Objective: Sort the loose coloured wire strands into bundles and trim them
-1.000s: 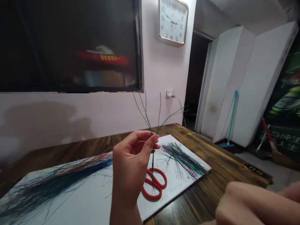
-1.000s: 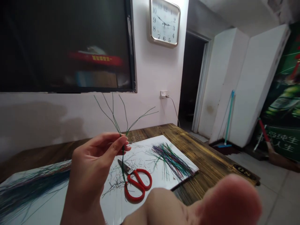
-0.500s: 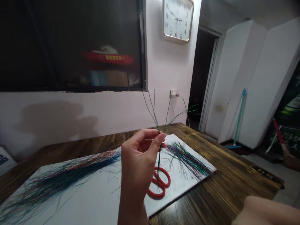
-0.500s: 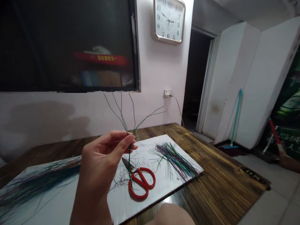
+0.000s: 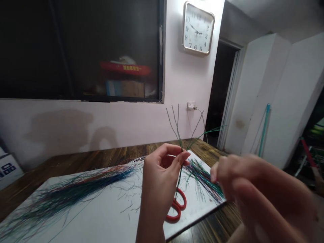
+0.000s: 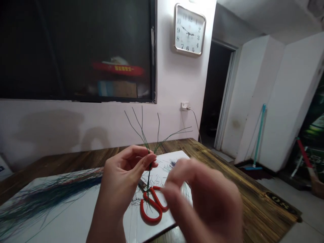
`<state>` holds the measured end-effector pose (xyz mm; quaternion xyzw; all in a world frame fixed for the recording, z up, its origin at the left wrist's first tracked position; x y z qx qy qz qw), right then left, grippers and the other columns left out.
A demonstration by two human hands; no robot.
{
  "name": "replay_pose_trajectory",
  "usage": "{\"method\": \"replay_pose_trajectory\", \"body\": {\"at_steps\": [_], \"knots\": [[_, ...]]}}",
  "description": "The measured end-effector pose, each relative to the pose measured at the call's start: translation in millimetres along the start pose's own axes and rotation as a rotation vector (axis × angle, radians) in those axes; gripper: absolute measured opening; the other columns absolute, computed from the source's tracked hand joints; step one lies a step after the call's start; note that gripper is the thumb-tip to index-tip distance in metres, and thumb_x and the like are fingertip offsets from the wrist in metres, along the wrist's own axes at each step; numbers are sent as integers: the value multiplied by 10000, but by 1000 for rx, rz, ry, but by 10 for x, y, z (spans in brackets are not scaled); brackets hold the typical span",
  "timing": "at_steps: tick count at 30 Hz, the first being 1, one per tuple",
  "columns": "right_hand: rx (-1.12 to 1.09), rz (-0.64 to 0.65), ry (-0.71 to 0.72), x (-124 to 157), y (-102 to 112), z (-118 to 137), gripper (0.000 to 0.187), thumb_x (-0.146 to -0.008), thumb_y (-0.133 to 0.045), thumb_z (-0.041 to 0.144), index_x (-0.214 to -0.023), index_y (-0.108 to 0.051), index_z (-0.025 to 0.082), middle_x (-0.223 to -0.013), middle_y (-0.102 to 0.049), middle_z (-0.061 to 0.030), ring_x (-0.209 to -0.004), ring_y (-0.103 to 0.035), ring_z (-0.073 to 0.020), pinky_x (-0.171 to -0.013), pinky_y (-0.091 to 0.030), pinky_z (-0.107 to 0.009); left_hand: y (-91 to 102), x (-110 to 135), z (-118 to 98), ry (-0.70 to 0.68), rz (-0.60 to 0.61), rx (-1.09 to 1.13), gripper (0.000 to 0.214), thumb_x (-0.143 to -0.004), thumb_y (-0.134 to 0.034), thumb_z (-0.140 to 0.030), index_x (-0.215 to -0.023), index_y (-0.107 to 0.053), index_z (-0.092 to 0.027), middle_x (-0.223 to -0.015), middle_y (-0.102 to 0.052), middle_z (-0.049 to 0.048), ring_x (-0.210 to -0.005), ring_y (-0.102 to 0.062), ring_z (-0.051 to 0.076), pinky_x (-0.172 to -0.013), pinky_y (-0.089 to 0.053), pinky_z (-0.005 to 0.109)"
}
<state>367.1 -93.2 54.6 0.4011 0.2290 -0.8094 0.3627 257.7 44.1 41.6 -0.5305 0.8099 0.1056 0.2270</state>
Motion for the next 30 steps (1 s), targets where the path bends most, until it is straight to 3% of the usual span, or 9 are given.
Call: {"method": "replay_pose_trajectory", "body": {"at_steps": [4, 6, 13, 18, 21, 26, 30], "knots": [[-3, 21, -126, -221, -182, -148, 31, -821, -632, 254, -834, -651, 232, -682, -603, 9, -619, -567, -109, -504, -467, -184, -21, 16, -4, -9, 8, 26, 147, -712, -734, -306, -757, -644, -200, -663, -657, -46, -627, -643, 87, -584, -504, 155], [-24, 16, -124, -263, -222, -237, 90, -824, -629, 223, -899, -677, 237, -689, -605, 17, -628, -567, -97, -522, -473, -173, -45, 27, -14, -15, 29, 27, 123, -717, -731, -284, -756, -651, -198, -680, -663, -42, -642, -644, 88, -595, -509, 155], [-239, -132, -67, -283, -244, -349, 136, -758, -681, 114, -792, -596, 215, -732, -612, 45, -602, -582, -69, -527, -487, -173, -44, 35, -57, -8, 20, 116, 36, -741, -699, -201, -747, -668, -186, -631, -666, -37, -593, -630, 73, -575, -504, 139], [-260, -83, -133, -309, -289, -410, 157, -741, -707, 138, -759, -564, 202, -809, -683, 13, -692, -646, -95, -533, -509, -160, -53, 35, -36, 24, 77, 67, 57, -790, -644, -212, -754, -672, -178, -633, -670, -14, -613, -628, 90, -589, -506, 168], [-256, -50, -173, -312, -314, -447, 179, -731, -723, 166, -740, -547, 198, -764, -694, 8, -637, -646, -100, -504, -513, -168, -62, 35, -31, 19, 104, 4, 102, -820, -609, -246, -780, -677, -183, -654, -672, -3, -632, -621, 102, -603, -501, 190], [-238, -84, -200, -311, -323, -498, 262, -732, -723, 218, -943, -568, 216, -689, -688, 17, -566, -641, -128, -491, -540, -225, -96, 46, -34, 12, 128, -32, 152, -853, -559, -276, -854, -680, -184, -730, -685, 22, -696, -647, 139, -647, -517, 245], [-218, -14, -217, -302, -385, -503, 114, -760, -688, 208, -867, -651, 191, -686, -670, 4, -569, -625, -115, -498, -533, -213, -99, 53, -40, 3, 126, -32, 176, -853, -554, -265, -931, -682, -174, -804, -703, 44, -723, -661, 149, -672, -533, 260]]}}
Point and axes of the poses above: each hand's wrist, its own x-axis away from the middle knuckle, its own y-axis out of the back of the hand, z = x × y, the point moved 8 cm from there along -x, towards the middle knuckle
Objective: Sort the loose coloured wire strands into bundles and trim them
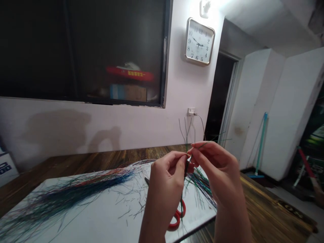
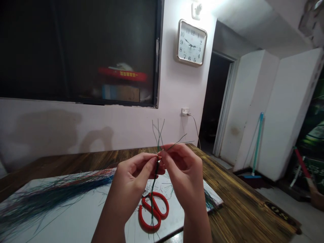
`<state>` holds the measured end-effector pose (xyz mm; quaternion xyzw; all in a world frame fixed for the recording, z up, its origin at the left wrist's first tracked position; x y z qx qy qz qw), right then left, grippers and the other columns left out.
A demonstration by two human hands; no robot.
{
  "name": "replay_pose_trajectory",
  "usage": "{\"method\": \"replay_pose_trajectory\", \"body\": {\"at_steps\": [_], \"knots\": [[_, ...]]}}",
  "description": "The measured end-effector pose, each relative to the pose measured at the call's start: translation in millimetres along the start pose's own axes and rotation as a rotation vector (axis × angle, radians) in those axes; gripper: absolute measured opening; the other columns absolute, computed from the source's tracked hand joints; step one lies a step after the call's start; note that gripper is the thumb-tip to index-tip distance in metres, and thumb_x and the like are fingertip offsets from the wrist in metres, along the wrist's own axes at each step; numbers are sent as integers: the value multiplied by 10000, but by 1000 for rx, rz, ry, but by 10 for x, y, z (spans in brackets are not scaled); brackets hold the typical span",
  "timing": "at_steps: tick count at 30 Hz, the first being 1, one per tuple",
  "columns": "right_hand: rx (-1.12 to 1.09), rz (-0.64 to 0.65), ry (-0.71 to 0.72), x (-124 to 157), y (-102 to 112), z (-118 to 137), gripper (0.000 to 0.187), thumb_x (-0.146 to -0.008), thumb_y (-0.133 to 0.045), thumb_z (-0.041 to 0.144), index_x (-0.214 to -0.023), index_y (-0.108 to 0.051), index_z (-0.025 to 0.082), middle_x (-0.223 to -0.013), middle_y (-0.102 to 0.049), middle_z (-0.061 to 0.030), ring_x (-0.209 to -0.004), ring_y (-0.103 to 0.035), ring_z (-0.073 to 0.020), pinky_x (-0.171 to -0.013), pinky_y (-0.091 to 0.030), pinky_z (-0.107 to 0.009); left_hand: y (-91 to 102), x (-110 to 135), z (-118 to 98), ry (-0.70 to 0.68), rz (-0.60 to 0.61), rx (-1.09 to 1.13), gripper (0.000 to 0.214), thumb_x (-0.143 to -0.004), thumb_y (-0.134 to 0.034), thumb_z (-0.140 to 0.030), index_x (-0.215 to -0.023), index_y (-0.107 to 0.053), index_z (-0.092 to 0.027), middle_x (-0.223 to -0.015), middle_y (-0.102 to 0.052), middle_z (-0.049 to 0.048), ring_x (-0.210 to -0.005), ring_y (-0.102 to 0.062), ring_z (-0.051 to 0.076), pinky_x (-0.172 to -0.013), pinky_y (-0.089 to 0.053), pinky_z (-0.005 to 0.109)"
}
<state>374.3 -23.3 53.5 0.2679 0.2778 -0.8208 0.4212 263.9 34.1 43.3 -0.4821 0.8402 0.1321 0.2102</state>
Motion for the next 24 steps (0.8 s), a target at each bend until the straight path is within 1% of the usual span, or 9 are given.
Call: {"method": "replay_pose_trajectory", "body": {"at_steps": [3, 7, 10, 14, 16, 19, 24], "knots": [[-13, 29, -22, 13, -33, 16, 36, -773, -659, 166, -792, -640, 189, -647, -632, 23, -549, -590, -93, -502, -516, -202, 22, 2, 10, 1, -19, -17, 167, -837, -571, -256, -922, -682, -166, -807, -707, 46, -713, -662, 142, -660, -531, 245], [-7, 66, -29, 15, -75, 24, 92, -762, -621, 110, -774, -591, 195, -711, -623, 22, -599, -587, -94, -541, -511, -208, 35, 1, 14, -2, -41, -50, 156, -824, -573, -243, -908, -673, -158, -799, -702, 46, -712, -659, 142, -658, -527, 244], [24, 86, -11, 10, -95, 13, 131, -745, -607, 89, -788, -561, 204, -794, -620, 13, -673, -597, -103, -579, -509, -213, 8, -6, 4, -22, -26, -91, 137, -822, -559, -231, -886, -658, -161, -772, -690, 37, -686, -644, 140, -654, -523, 256], [67, 109, -12, 16, -110, -1, 150, -733, -605, 98, -800, -525, 207, -842, -608, 6, -681, -590, -107, -587, -498, -226, -14, -11, -1, -38, -24, -132, 81, -811, -553, -209, -854, -617, -181, -679, -651, 5, -620, -614, 132, -614, -513, 257], [96, 114, -28, 21, -110, -5, 142, -737, -602, 107, -801, -520, 205, -830, -605, 6, -666, -584, -105, -580, -492, -228, -21, -11, -1, -38, -21, -141, 81, -811, -551, -207, -860, -612, -186, -675, -648, 6, -623, -615, 137, -618, -514, 265], [170, 95, -60, 26, -88, -12, 161, -741, -603, 126, -870, -541, 200, -805, -606, 4, -625, -573, -103, -546, -475, -228, -44, -13, -2, -43, -8, -122, 106, -815, -546, -209, -881, -626, -187, -742, -674, 30, -675, -636, 148, -652, -521, 280], [231, 47, -63, 19, -59, 9, 301, -738, -595, 132, -1028, -549, 203, -808, -599, 4, -653, -585, -120, -543, -472, -236, -69, -21, 34, -28, -14, -97, 109, -832, -532, -230, -875, -620, -183, -786, -684, 59, -702, -648, 165, -664, -530, 308]]}}
Point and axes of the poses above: each hand's wrist, its own x-axis away from the middle knuckle, its own y-axis out of the back of the hand, z = x × y, the point moved 8 cm from there along -x, towards the middle knuckle
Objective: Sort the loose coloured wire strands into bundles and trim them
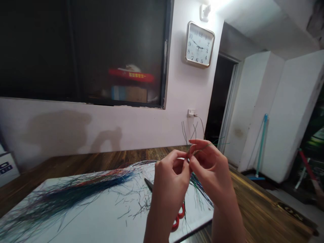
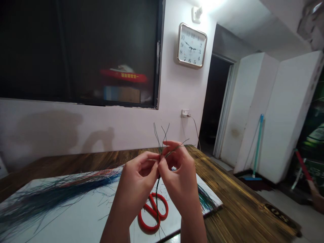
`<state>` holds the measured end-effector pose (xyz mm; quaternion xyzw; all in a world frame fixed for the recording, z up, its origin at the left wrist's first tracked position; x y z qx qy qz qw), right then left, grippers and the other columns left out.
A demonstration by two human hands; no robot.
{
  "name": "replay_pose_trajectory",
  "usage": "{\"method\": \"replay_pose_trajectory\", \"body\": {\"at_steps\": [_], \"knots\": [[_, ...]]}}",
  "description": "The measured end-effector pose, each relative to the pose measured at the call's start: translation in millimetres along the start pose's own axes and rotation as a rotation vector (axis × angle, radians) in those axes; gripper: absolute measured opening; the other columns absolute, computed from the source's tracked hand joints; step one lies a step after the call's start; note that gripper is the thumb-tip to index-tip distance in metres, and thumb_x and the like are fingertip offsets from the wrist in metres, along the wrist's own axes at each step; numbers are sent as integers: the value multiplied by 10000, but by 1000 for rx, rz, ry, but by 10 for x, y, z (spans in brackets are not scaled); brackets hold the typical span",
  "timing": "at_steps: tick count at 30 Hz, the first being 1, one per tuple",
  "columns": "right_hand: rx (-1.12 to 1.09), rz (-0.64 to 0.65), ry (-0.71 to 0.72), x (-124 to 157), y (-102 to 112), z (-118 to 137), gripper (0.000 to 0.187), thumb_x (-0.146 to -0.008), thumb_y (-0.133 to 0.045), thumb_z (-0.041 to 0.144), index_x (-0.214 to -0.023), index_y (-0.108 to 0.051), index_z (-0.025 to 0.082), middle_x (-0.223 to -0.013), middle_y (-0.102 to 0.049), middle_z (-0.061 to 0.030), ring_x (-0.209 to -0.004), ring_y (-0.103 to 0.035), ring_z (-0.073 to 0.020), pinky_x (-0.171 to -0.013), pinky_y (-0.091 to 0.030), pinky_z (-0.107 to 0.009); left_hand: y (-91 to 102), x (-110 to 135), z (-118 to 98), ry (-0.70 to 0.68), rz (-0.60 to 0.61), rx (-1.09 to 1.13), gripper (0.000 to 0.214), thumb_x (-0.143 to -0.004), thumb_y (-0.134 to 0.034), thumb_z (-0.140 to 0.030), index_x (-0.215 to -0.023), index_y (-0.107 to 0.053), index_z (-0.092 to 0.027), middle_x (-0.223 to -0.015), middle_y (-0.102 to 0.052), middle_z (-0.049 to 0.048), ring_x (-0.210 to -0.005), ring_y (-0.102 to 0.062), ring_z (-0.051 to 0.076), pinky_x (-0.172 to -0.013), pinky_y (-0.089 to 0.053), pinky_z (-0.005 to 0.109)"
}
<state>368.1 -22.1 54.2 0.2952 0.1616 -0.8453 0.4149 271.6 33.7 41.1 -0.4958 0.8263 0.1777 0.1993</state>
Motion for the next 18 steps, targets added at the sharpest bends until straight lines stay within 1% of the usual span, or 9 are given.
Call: {"method": "replay_pose_trajectory", "body": {"at_steps": [5, 9, 12, 18], "knots": [[-23, -24, 6, -21, 4, -25, 306, -745, -587, 135, -1042, -568, 206, -808, -580, 12, -661, -577, -115, -568, -474, -240, 3, 14, -2, 14, -31, 19, 47, -825, -546, -229, -841, -572, -193, -763, -663, 38, -687, -631, 152, -665, -523, 300], [-55, -46, -2, -17, 22, -46, 249, -732, -582, 115, -965, -599, 201, -776, -589, 17, -665, -582, -114, -585, -485, -239, 1, 29, -22, 9, -51, 52, 23, -822, -526, -192, -832, -506, -194, -719, -624, 9, -614, -582, 124, -574, -475, 251], [-74, -29, -37, -1, 23, -48, 221, -726, -575, 106, -921, -616, 200, -740, -614, 17, -654, -594, -119, -586, -510, -243, -21, 36, -5, 17, -35, 100, 44, -822, -522, -195, -815, -478, -195, -718, -594, 0, -586, -548, 108, -507, -421, 217], [-51, 16, -24, 5, 2, 17, 151, -733, -571, 117, -843, -645, 188, -684, -630, 9, -625, -610, -132, -529, -533, -234, -20, 46, 54, 55, -35, 173, 79, -831, -513, -210, -806, -438, -209, -678, -555, -21, -545, -511, 91, -476, -386, 200]]}}
Point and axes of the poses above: each hand's wrist, its own x-axis away from the middle knuckle, its own y-axis out of the back of the hand, z = x × y, the point moved 8 cm from there along -x, towards the middle knuckle
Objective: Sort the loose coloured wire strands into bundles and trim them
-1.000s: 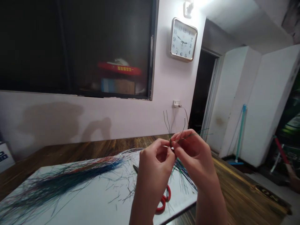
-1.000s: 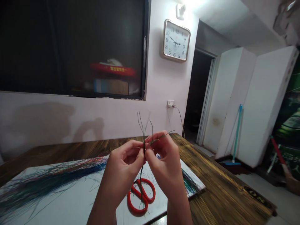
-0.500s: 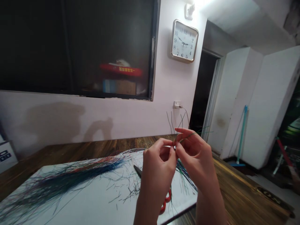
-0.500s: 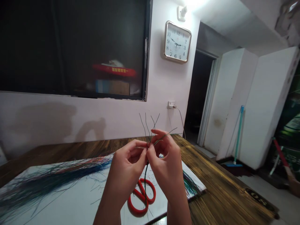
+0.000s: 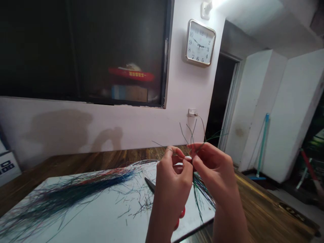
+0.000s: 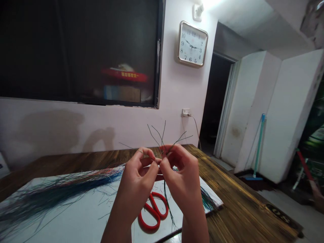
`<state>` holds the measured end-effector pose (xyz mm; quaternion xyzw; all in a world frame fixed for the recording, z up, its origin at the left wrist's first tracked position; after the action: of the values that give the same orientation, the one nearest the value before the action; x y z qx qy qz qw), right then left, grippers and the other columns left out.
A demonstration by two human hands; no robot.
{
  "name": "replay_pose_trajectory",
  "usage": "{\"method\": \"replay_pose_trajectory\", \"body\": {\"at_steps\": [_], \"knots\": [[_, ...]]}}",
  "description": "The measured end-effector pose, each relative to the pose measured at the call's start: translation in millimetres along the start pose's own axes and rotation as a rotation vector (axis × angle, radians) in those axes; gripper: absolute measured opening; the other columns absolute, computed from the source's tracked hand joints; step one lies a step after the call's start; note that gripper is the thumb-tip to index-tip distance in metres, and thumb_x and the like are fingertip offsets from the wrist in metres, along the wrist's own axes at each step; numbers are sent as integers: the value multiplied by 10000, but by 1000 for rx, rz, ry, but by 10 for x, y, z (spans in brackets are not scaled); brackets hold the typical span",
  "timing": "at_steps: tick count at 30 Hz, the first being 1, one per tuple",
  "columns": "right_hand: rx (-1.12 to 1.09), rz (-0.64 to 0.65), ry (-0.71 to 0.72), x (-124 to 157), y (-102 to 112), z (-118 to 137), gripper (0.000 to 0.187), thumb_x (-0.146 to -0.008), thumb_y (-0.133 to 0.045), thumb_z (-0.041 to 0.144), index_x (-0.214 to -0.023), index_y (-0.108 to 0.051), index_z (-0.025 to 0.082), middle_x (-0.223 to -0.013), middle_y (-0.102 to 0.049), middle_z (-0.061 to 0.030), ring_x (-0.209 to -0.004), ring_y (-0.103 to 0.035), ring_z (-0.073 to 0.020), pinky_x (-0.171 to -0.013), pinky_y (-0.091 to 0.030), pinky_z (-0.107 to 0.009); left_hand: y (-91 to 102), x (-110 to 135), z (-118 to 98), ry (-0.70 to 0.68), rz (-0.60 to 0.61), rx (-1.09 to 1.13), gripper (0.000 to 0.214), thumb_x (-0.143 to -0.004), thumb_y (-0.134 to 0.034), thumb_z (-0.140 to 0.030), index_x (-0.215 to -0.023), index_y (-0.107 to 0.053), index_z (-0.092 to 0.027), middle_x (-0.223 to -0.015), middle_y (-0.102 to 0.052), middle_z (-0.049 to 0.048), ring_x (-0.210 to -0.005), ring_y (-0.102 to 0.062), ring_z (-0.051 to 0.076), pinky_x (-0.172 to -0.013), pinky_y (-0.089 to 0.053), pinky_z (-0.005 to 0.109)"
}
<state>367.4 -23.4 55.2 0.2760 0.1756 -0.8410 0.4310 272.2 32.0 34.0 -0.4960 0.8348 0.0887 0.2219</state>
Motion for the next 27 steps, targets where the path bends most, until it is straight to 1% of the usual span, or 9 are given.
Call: {"method": "replay_pose_trajectory", "body": {"at_steps": [4, 6, 9, 13, 16, 19, 21, 23, 27], "knots": [[-4, 3, 7, 4, -6, 5, 109, -748, -588, 142, -829, -648, 184, -692, -630, 9, -599, -597, -118, -540, -536, -235, 12, 5, -2, -11, 14, 19, 118, -838, -518, -240, -772, -428, -201, -707, -544, -14, -601, -544, 97, -527, -427, 208], [-5, 11, 11, 7, -8, 1, 97, -758, -595, 153, -832, -650, 181, -686, -626, 9, -589, -587, -113, -534, -531, -229, 13, 1, -15, -29, 23, -13, 178, -836, -536, -274, -729, -419, -193, -705, -522, -17, -599, -532, 93, -522, -422, 206], [-6, 21, 20, 7, -2, -6, 102, -774, -591, 159, -846, -660, 181, -680, -624, 7, -600, -586, -115, -535, -523, -227, 18, -14, -32, -40, 18, -41, 204, -828, -550, -265, -698, -413, -188, -701, -524, -19, -603, -538, 91, -538, -433, 209], [-51, 26, 14, 8, 5, -7, 142, -801, -583, 179, -901, -682, 187, -742, -649, -10, -654, -611, -129, -572, -523, -241, 17, -28, -28, -4, 6, 17, 110, -823, -539, -210, -791, -435, -199, -737, -600, -4, -642, -605, 116, -564, -477, 223], [-106, 37, 14, 8, -6, 11, 148, -834, -573, 207, -919, -693, 199, -746, -641, -5, -630, -584, -111, -547, -494, -223, 16, -35, -23, 9, 0, 37, 99, -811, -541, -179, -868, -462, -196, -759, -637, 13, -667, -635, 132, -598, -514, 245], [-114, 39, 46, 0, -4, 35, 167, -867, -546, 236, -904, -704, 196, -680, -595, 10, -582, -518, -94, -513, -445, -216, 13, -44, -19, 3, 8, 25, 82, -799, -542, -160, -857, -488, -182, -772, -650, 29, -675, -645, 141, -601, -521, 251], [-106, 35, 65, -8, 7, 33, 198, -887, -522, 254, -919, -707, 190, -643, -561, 14, -580, -492, -97, -522, -424, -227, 19, -48, -13, -2, 6, 19, 61, -797, -537, -152, -838, -499, -177, -771, -651, 30, -676, -647, 140, -605, -518, 249], [-101, 25, 80, -12, 22, 25, 225, -899, -503, 269, -952, -703, 183, -625, -544, 13, -587, -481, -104, -540, -415, -243, 26, -49, -13, -10, 2, 19, 55, -795, -536, -146, -819, -498, -179, -763, -648, 24, -676, -646, 137, -603, -511, 243], [-105, 14, 78, -2, 33, 2, 240, -900, -495, 282, -981, -695, 177, -652, -557, -1, -596, -487, -114, -558, -422, -266, 31, -49, -11, -19, -4, 35, 64, -798, -542, -152, -801, -487, -185, -755, -642, 14, -682, -645, 135, -607, -505, 240]]}}
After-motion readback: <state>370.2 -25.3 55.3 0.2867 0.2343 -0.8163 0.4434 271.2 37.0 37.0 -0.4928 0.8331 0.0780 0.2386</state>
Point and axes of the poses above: each hand's wrist, its own x-axis away from the middle knuckle, its own y-axis out of the back of the hand, z = x × y, the point moved 8 cm from there along -x, towards the middle knuckle
